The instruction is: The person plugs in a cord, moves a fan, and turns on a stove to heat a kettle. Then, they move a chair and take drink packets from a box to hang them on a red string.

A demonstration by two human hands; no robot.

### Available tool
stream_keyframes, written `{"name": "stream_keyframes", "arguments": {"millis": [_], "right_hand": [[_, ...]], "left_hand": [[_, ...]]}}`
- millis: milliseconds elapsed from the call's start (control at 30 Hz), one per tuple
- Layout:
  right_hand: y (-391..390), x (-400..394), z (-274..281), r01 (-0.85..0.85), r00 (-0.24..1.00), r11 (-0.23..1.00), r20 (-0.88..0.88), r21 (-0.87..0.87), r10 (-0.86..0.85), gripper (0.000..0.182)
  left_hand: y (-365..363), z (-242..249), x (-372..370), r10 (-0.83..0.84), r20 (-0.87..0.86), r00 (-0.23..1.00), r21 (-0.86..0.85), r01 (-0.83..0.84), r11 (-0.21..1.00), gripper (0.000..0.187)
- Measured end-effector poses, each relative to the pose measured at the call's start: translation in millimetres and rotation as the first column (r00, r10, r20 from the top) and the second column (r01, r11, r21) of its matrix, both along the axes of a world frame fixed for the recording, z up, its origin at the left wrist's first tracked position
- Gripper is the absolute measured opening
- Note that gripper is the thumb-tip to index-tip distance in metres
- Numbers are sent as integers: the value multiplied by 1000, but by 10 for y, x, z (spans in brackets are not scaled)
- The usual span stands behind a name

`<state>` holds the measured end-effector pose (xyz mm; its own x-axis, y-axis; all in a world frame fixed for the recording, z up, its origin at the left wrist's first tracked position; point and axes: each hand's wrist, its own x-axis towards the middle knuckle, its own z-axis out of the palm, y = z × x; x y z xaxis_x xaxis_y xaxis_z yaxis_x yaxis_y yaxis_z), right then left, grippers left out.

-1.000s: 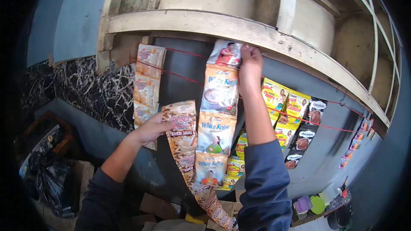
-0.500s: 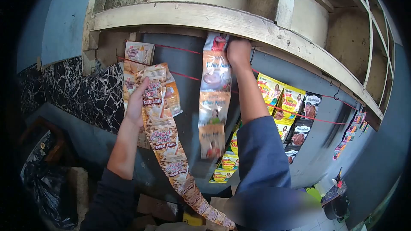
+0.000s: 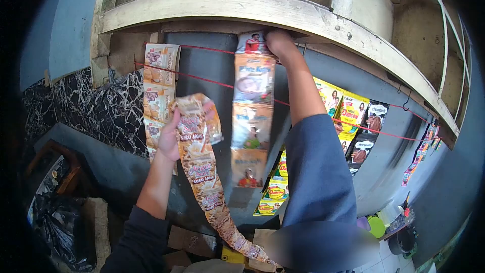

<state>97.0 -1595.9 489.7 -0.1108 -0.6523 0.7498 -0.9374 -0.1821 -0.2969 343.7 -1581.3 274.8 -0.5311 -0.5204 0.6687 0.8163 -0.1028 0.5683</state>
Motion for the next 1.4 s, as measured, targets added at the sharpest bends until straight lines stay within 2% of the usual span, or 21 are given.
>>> {"name": "stream_keyframes", "arguments": {"millis": [33, 67, 167, 200, 233, 300, 333, 433, 500, 567, 600, 667, 700, 733, 867, 933, 1067, 1167, 1233, 1300, 1400], "right_hand": [[-80, -57, 5, -106, 981, 990, 154, -93, 120, 32], [-49, -63, 7, -109, 963, 994, 244, -25, 112, 30], [-16, -50, 55, -136, 963, 989, 240, 50, 121, 28], [278, 120, 52, -67, 997, 991, 32, 116, 63, 25], [279, 138, 22, -63, 998, 990, 32, 123, 60, 25], [284, 126, -36, 79, 997, 950, -3, 301, -82, 25], [296, 118, -35, 227, 962, 896, -229, 381, -146, 26], [405, 247, -89, 185, 982, 820, -76, 542, -171, 35], [391, 220, -97, 208, 978, 850, -109, 485, -177, 34], [318, 153, -139, 332, 872, 943, -384, 9, -303, 30], [467, 285, -224, 267, 934, 958, -215, -109, -285, 27], [789, 532, -425, 132, 987, 926, -43, -353, -157, 26], [865, 548, -584, 4, 993, 852, -96, -523, -63, 28], [967, 588, -733, 17, 988, 810, -115, -586, -104, 31], [1019, 583, -1121, 157, 968, 800, -73, -580, -242, 38], [996, 529, -1116, 93, 988, 943, 147, -320, -48, 43], [941, 461, -895, 62, 959, 940, 280, -336, 37, 46], [860, 517, -747, -12, 918, 895, 349, -447, 187, 41], [738, 536, -696, 60, 940, 880, 323, -471, 108, 38], [729, 582, -717, 71, 948, 875, 306, -479, 90, 38], [801, 590, -894, 99, 956, 889, 291, -446, 40, 39]], "left_hand": [[-1, -33, -30, -83, -2, 997, 7, 83, 996, 53], [-33, -83, -64, -144, 33, 989, -7, 144, 990, 57], [-71, -205, -179, -195, 98, 976, -79, 203, 976, 61], [-39, -218, -210, -178, 107, 978, -107, 189, 976, 64], [-15, -228, -246, -182, 105, 978, -101, 193, 976, 64], [37, -252, -326, -273, 69, 959, -54, 277, 959, 67], [78, -255, -352, -271, 81, 959, -38, 275, 961, 68], [106, -328, -391, -289, 92, 953, -7, 291, 957, 67], [114, -331, -374, -273, 84, 958, -4, 274, 962, 67], [131, -331, -344, -257, 74, 964, -5, 258, 966, 67], [154, -341, -322, -280, 35, 959, 20, 280, 960, 63], [193, -359, -277, -301, -1, 954, 39, 301, 953, 60], [197, -372, -269, -302, -9, 953, 41, 302, 952, 60], [203, -393, -256, -322, -4, 947, 38, 322, 946, 61], [227, -397, -219, -304, 52, 951, -11, 305, 952, 65], [289, -343, -201, -283, 72, 956, -51, 287, 957, 67], [312, -254, -203, -233, -24, 972, -49, 231, 972, 63], [362, -93, -186, -260, -94, 961, -29, 258, 966, 58], [327, 11, -198, -189, -28, 982, -124, 184, 975, 62], [330, 54, -233, -167, 9, 986, -14, 167, 986, 49], [324, 66, -325, -275, -21, 961, -3, 275, 961, 46]]}}
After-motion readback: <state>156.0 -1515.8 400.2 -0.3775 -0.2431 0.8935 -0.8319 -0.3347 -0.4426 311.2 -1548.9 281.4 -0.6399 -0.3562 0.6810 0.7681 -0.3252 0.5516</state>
